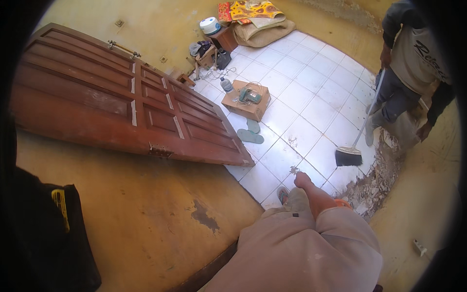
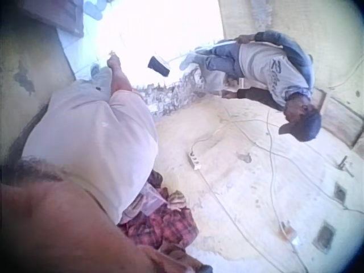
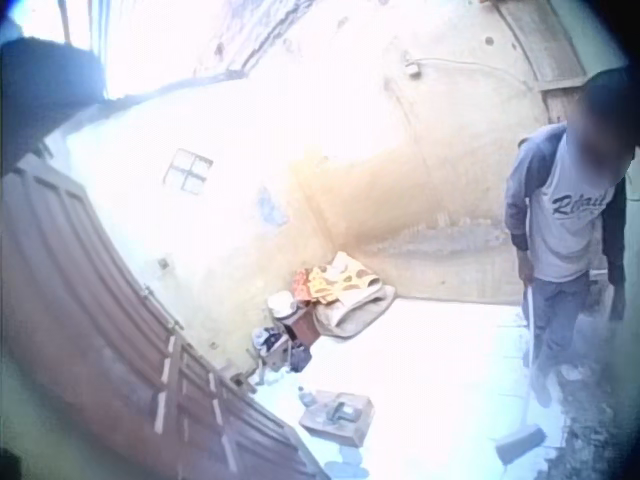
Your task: The person kneels on a concrete floor and assembles a wooden frame using planks, a hammer, and a hand saw. They measure and cut wood pieces, then nail them together to form a rectangular structure.
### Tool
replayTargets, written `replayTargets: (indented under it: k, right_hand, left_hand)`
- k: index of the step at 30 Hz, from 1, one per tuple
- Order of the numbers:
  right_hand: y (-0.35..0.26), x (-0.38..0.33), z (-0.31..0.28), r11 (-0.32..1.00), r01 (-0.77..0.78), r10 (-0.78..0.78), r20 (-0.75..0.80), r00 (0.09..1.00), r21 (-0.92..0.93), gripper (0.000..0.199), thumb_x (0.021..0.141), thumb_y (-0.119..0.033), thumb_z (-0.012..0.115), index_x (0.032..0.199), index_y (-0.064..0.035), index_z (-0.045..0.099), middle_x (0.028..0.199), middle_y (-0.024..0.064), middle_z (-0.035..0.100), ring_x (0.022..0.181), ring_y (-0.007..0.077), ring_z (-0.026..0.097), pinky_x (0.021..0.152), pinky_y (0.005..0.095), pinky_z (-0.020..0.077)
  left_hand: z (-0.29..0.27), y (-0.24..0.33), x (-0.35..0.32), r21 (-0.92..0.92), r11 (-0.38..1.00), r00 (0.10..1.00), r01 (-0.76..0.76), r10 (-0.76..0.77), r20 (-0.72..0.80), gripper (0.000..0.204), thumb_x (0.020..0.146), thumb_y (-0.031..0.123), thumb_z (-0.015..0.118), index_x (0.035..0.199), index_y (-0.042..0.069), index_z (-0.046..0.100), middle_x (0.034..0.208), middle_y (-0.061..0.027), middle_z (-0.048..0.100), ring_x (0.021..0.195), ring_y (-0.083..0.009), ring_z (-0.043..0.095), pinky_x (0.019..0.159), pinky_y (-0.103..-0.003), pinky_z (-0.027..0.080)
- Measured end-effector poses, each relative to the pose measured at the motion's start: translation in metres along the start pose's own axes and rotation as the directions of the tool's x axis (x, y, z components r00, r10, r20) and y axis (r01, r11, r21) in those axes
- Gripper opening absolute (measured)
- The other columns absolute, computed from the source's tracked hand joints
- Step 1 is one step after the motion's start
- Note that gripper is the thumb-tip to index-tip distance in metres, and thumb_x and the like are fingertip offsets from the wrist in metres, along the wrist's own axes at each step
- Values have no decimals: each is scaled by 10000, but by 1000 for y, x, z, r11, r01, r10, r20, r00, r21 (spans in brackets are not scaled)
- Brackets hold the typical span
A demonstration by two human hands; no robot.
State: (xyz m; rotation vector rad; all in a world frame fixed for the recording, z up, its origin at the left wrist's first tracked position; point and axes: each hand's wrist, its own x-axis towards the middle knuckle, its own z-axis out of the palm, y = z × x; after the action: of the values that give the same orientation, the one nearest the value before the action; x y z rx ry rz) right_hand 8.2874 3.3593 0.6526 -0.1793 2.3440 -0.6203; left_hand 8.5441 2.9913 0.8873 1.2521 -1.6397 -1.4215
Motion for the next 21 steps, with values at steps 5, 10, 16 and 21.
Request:
replayTargets:
  k: [5, 10, 16, 21]
  right_hand:
    - [-96, 139, -52, 980, 187, -183, -68, 981, 62, 335, 806, -253, 597, 976, 31, 646, 999, 259, 653, 976, 411, 622, 864, 459, 498]
    - [-203, 255, -93, 945, 325, -325, 20, 946, -43, 318, 801, -256, 612, 954, 20, 648, 961, 242, 660, 930, 400, 633, 838, 467, 499]
    - [-221, 332, -106, 814, 580, -556, 249, 793, -32, 298, 789, -250, 638, 975, -18, 638, 928, 233, 663, 912, 403, 636, 816, 461, 502]
    - [-163, 378, -207, 562, 726, -581, 436, 688, -397, 362, 833, -313, 579, 967, 17, 645, 995, 243, 661, 970, 421, 621, 871, 474, 481]
  left_hand:
    - [78, -3, 20, 119, 988, 989, 103, -114, 95, 402, 876, 216, 582, 1216, 3, 554, 1082, -163, 604, 991, -251, 583, 870, -394, 463]
    - [139, -33, 44, 245, 939, 953, 242, -278, 125, 386, 864, 180, 588, 1201, -5, 564, 1037, -162, 623, 948, -247, 601, 845, -387, 474]
    - [214, -99, 52, 442, 758, 813, 480, -574, 100, 369, 849, 138, 595, 1184, -16, 576, 983, -160, 645, 896, -242, 622, 814, -379, 488]
    - [281, -97, 23, 700, 561, 667, 441, -727, 162, 357, 836, 102, 600, 1170, -24, 587, 938, -159, 664, 853, -238, 639, 788, -372, 500]
